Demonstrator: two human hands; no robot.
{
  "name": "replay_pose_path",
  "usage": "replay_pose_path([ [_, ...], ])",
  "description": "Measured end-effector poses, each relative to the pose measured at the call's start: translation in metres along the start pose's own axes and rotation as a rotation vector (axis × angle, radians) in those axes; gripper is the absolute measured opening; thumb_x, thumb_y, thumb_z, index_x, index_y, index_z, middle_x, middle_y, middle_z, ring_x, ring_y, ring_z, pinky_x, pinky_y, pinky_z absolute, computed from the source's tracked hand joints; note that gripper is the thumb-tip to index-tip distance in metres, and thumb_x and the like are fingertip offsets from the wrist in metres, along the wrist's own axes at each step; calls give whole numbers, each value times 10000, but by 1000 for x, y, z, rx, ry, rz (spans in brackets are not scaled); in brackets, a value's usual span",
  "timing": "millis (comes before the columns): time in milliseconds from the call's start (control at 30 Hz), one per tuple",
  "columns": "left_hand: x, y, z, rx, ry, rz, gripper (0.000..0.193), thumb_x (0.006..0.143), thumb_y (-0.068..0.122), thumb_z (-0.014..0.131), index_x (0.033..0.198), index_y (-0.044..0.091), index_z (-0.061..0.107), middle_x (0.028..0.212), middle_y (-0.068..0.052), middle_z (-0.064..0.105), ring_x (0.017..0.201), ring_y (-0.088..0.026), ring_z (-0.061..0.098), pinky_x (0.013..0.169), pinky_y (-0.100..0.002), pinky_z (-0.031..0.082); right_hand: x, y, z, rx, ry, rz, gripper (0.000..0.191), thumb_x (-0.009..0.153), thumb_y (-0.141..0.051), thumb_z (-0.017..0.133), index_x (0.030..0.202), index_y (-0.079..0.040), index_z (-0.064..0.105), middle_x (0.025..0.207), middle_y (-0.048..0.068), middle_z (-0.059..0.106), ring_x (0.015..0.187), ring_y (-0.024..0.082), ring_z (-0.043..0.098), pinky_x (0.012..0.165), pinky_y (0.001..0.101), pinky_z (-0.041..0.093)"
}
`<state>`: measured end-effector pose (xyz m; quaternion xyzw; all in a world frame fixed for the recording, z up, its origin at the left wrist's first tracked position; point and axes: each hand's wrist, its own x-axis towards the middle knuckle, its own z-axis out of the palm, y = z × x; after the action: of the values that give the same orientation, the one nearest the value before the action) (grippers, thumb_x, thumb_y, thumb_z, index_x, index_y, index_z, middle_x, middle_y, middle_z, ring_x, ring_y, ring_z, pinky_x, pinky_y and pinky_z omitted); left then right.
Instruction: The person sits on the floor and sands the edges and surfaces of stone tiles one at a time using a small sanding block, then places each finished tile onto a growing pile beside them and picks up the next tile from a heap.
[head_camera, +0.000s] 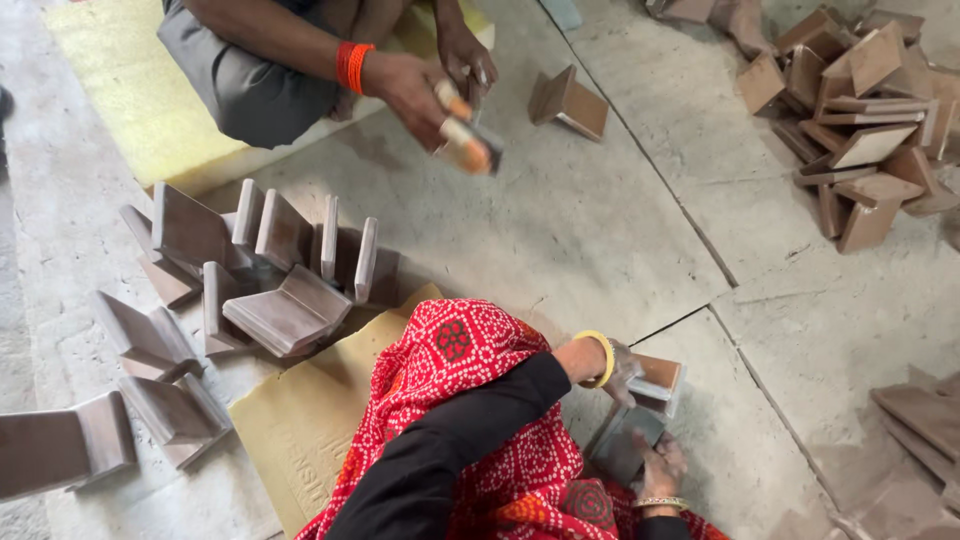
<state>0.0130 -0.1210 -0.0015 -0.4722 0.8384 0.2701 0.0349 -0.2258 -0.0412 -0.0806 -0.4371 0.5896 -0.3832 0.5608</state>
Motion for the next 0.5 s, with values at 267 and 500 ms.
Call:
replay_pose_path([
  [267,2,16,-8,-51,-67,52,717,694,693,714,1078,89,765,1016,-120,787,936,-336,741,848,-474,573,-5,-2,-13,-93,251,-67,410,1023,-323,768,1157,33,615,910,85,561,834,204,473,725,385,402],
  [500,-6,18,-13,-70,-50,31,636,701,615,703,1052,88,765,1034,-102,781,957,-321,734,855,-461,565,-3,0,-14,-244,256,-241,356,1011,-320,710,1180,-12,648,1100,77,653,973,174,573,863,357,483],
])
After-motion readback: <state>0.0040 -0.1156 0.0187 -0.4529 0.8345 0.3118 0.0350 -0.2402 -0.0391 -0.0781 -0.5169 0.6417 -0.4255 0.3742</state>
